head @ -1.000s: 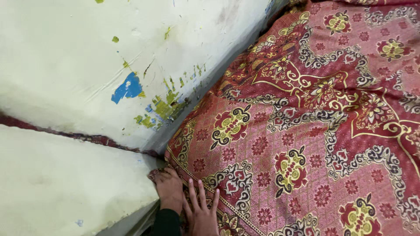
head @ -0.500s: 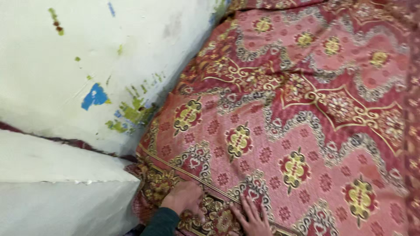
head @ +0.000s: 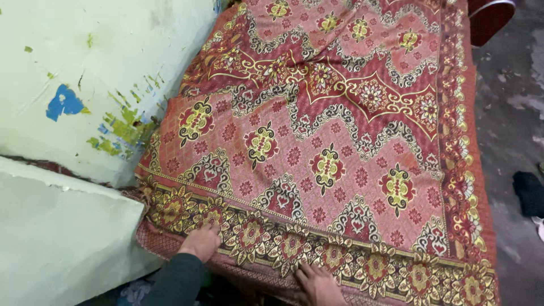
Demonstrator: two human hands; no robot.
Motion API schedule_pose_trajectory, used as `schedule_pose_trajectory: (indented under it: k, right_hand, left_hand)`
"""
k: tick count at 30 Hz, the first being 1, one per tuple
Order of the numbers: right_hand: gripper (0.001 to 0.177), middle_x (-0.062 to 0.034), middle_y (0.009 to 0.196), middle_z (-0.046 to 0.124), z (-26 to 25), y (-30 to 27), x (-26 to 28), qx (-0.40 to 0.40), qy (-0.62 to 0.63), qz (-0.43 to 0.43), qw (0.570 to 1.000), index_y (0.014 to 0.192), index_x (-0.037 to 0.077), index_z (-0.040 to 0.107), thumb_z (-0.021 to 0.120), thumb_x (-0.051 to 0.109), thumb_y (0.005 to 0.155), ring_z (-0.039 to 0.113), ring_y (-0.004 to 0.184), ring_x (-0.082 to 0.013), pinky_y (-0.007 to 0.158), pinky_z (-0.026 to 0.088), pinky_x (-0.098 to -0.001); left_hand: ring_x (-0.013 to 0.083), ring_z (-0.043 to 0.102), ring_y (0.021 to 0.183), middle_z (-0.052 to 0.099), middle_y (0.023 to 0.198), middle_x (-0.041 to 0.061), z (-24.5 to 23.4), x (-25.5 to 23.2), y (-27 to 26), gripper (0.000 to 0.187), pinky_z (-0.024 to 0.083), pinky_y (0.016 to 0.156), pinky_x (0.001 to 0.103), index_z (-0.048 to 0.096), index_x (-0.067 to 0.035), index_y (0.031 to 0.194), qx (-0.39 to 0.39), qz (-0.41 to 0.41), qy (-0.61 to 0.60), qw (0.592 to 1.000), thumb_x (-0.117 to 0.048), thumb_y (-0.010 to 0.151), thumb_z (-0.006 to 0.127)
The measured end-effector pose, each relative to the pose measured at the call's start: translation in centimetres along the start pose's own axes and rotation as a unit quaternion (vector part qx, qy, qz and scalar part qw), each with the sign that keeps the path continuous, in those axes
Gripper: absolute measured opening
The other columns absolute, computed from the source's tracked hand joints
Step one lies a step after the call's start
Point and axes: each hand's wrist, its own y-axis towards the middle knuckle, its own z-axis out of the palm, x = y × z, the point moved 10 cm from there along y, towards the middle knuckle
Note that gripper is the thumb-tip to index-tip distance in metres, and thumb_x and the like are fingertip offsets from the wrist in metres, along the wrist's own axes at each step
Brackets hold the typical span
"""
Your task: The person unfolds a large, patterned bed sheet on a wooden bed frame. They spread the sheet across the mattress, adjusting the corners and smoothing the fabric to cover the surface.
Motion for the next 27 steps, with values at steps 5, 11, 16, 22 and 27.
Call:
schedule_pose_trajectory:
  k: [5, 11, 16, 22, 27]
  right_hand:
    - [0.031, -0.0102, 0.114, 0.069, -3.5, -1.8, 2.1, -0.118, 0.021, -0.081, 0.99, 0.12, 0.006, 0.065, 0.069, 0.023, 0.094, 0.069, 0.099, -0.0293, 0.088, 0.057, -0.0441]
    - [0.022, -0.0135, 0.092, 0.072, -1.0, -3.3, 4.1, -0.021, 0.157, -0.073, 0.985, 0.107, 0.008, 0.074, 0.066, 0.025, 0.095, 0.071, 0.086, -0.0328, 0.082, 0.057, -0.0454]
    - [0.026, -0.0141, 0.096, 0.073, 1.6, -3.8, 1.7, 0.033, 0.181, 0.005, 0.983, 0.112, 0.012, 0.072, 0.056, 0.029, 0.102, 0.072, 0.088, -0.0339, 0.084, 0.056, -0.0459]
    - [0.028, -0.0149, 0.096, 0.074, -0.7, -10.2, -9.2, -0.162, 0.166, 0.177, 0.957, 0.101, 0.01, 0.071, 0.06, 0.034, 0.094, 0.069, 0.093, -0.0385, 0.081, 0.057, -0.0481]
    - [0.025, -0.0186, 0.091, 0.073, 0.7, -20.0, -20.9, -0.303, 0.24, 0.375, 0.843, 0.1, 0.009, 0.071, 0.063, 0.03, 0.09, 0.07, 0.09, -0.0393, 0.08, 0.057, -0.0495]
  left_hand:
    - [0.0345, 0.07, 0.103, 0.073, 0.107, 0.016, -0.8, 2.9, -2.8, 0.01, 0.055, 0.092, 0.045, 0.075, -0.009, 0.092, 0.083, -0.014, -0.158, 0.984, -0.009, 0.085, 0.068]
    - [0.0316, 0.073, 0.099, 0.075, 0.097, 0.014, 2.4, 2.0, -6.3, 0.008, 0.057, 0.091, 0.042, 0.073, -0.01, 0.082, 0.154, -0.035, -0.192, 0.969, -0.008, 0.077, 0.078]
    - [0.0297, 0.071, 0.094, 0.072, 0.096, 0.013, 2.7, -0.8, -6.2, 0.028, 0.057, 0.087, 0.043, 0.073, -0.007, 0.092, 0.31, 0.019, -0.173, 0.935, -0.029, 0.083, 0.088]
    - [0.0238, 0.076, 0.08, 0.079, 0.086, 0.012, -9.0, -8.8, 3.7, 0.043, 0.058, 0.077, 0.041, 0.079, -0.006, 0.09, 0.192, 0.07, -0.31, 0.929, -0.048, 0.082, 0.08]
    - [0.0325, 0.072, 0.088, 0.076, 0.088, 0.017, -19.5, -19.5, 11.7, 0.042, 0.056, 0.081, 0.045, 0.078, -0.006, 0.088, 0.006, 0.196, -0.252, 0.948, -0.047, 0.08, 0.082]
